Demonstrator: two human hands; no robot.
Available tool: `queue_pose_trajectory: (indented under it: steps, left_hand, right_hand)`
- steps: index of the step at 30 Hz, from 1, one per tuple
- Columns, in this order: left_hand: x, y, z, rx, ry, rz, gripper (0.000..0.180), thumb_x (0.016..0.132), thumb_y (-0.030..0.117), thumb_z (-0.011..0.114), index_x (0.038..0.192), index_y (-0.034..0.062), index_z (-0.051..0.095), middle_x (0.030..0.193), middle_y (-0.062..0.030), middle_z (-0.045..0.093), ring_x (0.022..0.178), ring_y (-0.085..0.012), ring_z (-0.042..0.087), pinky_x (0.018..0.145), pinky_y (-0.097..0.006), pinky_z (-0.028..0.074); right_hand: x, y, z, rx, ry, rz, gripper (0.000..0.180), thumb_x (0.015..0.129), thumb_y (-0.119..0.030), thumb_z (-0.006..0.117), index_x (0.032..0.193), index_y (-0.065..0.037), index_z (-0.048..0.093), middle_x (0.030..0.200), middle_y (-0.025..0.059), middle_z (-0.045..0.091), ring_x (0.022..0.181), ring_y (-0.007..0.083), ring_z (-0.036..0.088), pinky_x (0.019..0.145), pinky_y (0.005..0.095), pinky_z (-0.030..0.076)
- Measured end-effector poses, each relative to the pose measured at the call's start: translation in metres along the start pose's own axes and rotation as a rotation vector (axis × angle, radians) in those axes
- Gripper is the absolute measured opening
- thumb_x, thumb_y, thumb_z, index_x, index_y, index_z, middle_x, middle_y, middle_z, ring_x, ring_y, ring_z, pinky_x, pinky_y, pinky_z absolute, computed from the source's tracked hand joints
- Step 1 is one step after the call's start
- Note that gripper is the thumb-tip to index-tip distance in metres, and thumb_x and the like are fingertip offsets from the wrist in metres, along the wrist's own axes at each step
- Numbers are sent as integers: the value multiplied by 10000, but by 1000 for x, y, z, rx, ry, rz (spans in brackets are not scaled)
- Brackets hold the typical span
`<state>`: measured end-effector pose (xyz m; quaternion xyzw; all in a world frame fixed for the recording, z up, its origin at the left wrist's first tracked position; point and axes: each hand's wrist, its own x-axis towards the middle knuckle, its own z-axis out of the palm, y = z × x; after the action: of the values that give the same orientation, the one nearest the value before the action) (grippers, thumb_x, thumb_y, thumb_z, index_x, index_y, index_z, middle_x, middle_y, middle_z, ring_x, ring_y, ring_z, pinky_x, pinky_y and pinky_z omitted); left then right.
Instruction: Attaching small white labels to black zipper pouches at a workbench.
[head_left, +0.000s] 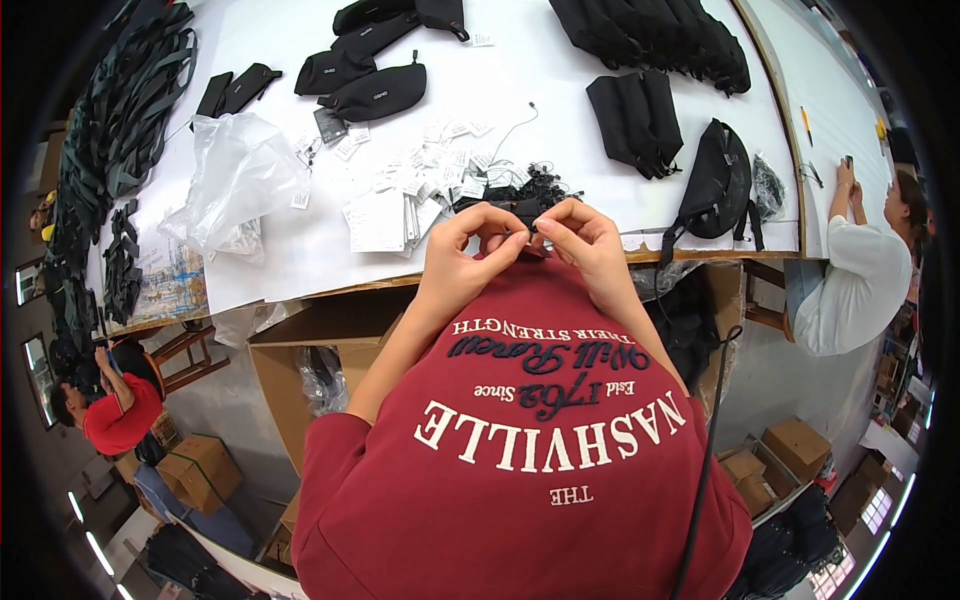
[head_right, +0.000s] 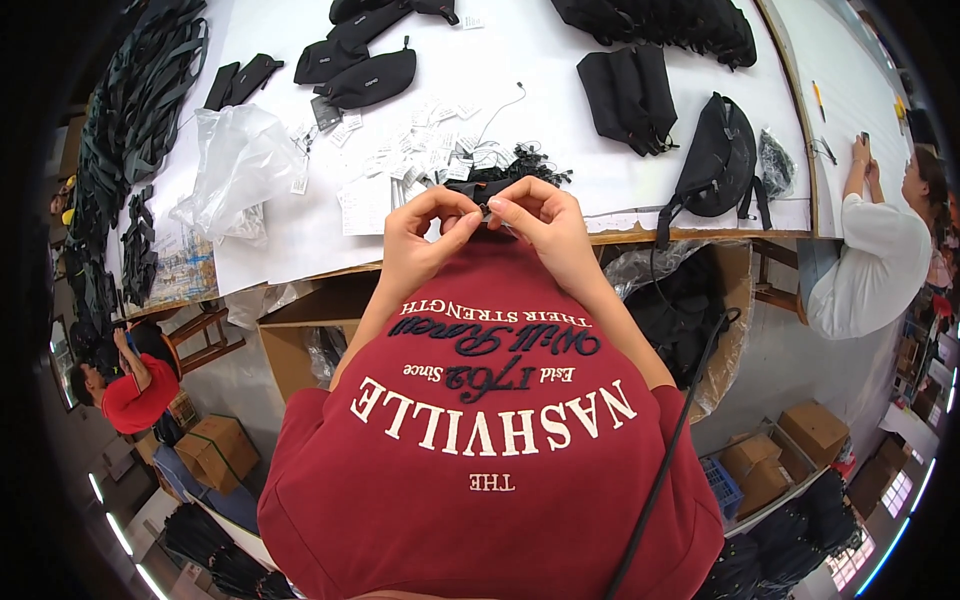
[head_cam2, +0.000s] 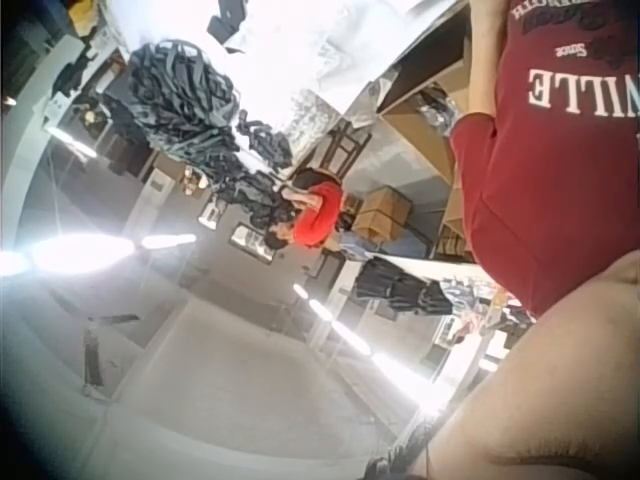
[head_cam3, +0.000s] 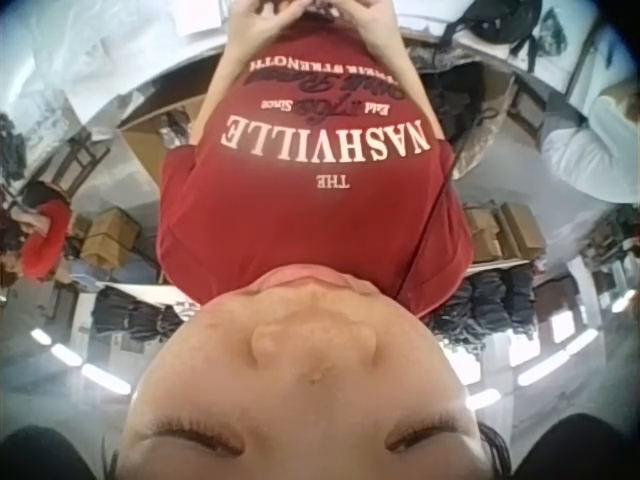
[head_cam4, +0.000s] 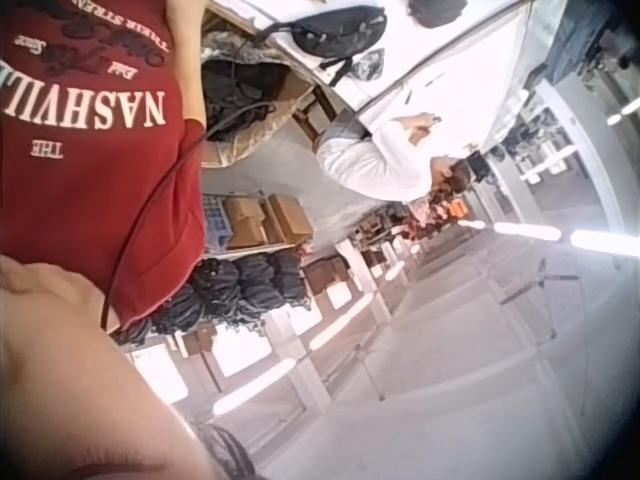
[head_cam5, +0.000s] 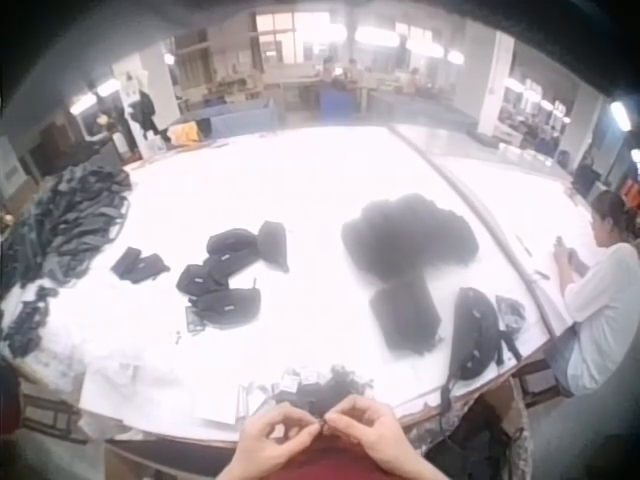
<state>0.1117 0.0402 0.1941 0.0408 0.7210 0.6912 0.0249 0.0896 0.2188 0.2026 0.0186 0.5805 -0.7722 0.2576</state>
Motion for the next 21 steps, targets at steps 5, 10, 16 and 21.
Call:
queue_pose_trajectory:
  steps: [5,10,16,21]
  left_hand:
    - [1,-5,1,-86,37,-51,47,795,46,661,817,21,627,687,36,569,594,-23,445,582,-178,349]
    - [1,-5,4,-289,82,-124,69,826,53,648,865,1,627,755,-5,629,656,-32,523,618,-176,390]
    - [3,-6,5,-436,0,-158,85,841,57,640,897,-6,627,778,-37,653,716,-50,577,657,-175,424]
    - [2,-15,8,-230,12,-74,87,830,75,658,882,7,643,761,-9,644,683,-39,551,631,-181,411]
  right_hand:
    - [0,4,2,-22,-7,-66,113,861,-138,641,888,-37,600,790,23,638,675,33,533,569,170,384]
    - [2,8,-2,21,-69,-30,106,869,-127,631,903,-33,593,809,35,648,611,30,495,528,162,371]
    - [4,8,-2,73,-46,-49,90,879,-115,614,899,-37,574,797,38,643,594,30,481,523,158,365]
    - [4,7,-4,42,5,-79,89,876,-118,621,892,-38,587,786,20,634,612,22,482,535,157,363]
